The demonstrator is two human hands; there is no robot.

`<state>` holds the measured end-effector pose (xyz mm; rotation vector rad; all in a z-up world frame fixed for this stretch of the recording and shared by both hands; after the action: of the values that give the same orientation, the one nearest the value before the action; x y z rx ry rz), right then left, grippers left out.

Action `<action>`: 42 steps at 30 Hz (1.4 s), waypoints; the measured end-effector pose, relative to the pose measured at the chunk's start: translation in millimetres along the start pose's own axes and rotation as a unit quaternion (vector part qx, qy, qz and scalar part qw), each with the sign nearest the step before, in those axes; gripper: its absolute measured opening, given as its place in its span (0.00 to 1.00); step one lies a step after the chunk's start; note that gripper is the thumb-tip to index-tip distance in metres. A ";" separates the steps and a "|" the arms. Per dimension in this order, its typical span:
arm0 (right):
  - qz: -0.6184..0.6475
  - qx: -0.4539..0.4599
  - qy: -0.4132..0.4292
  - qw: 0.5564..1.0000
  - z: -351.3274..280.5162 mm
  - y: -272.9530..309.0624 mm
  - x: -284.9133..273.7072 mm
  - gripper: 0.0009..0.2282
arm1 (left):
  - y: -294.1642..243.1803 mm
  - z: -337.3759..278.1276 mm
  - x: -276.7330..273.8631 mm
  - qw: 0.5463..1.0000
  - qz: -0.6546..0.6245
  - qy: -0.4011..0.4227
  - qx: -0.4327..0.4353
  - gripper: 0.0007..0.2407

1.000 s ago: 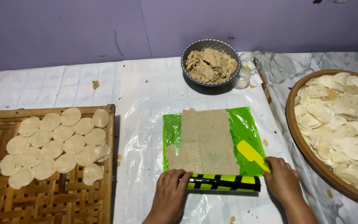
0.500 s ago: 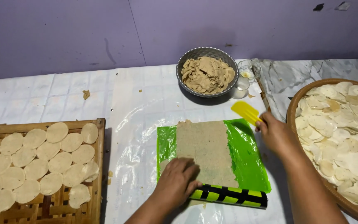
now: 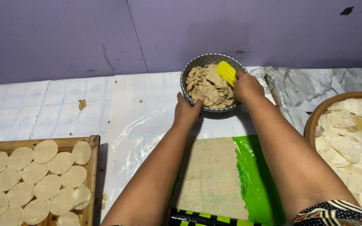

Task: Flatten dough into thin circles using a rolling tool and spatula, then arrange them on a drying tray.

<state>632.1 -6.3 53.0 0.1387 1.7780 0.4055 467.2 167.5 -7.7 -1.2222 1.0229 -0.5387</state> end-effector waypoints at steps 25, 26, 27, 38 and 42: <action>0.274 0.146 0.323 0.894 4.7 4.8 33.9 0.05 | -21.0 -40.4 -2.7 0.983 -0.169 0.009 -0.064 0.36; 0.277 0.141 0.333 0.890 4.1 5.2 34.7 0.05 | -20.7 -40.3 -2.2 0.983 -0.173 0.007 -0.063 0.36; 0.280 0.135 0.343 0.886 3.8 5.5 35.6 0.05 | -20.2 -40.1 -1.5 0.982 -0.176 0.004 -0.062 0.36; -0.022 -0.124 0.008 0.992 -12.5 5.8 44.0 0.10 | -13.9 -40.0 2.4 0.979 -0.198 -0.001 -0.055 0.36; -0.062 -0.176 -0.033 0.982 -50.8 12.7 31.1 0.08 | -13.3 -36.6 1.9 0.978 -0.202 -0.003 -0.049 0.35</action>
<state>574.0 5.1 38.6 -0.2052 1.6135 0.6096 438.9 143.5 4.0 -1.5310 0.8026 -0.8052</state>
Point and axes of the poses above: each hand's wrist, its own z-axis towards the middle knuckle, its own x-axis out of the palm, y = z × x, the point moved 6 cm from there along z, towards the middle knuckle, and after that the axes turned 10 degrees about x, right-handed, at the moved point
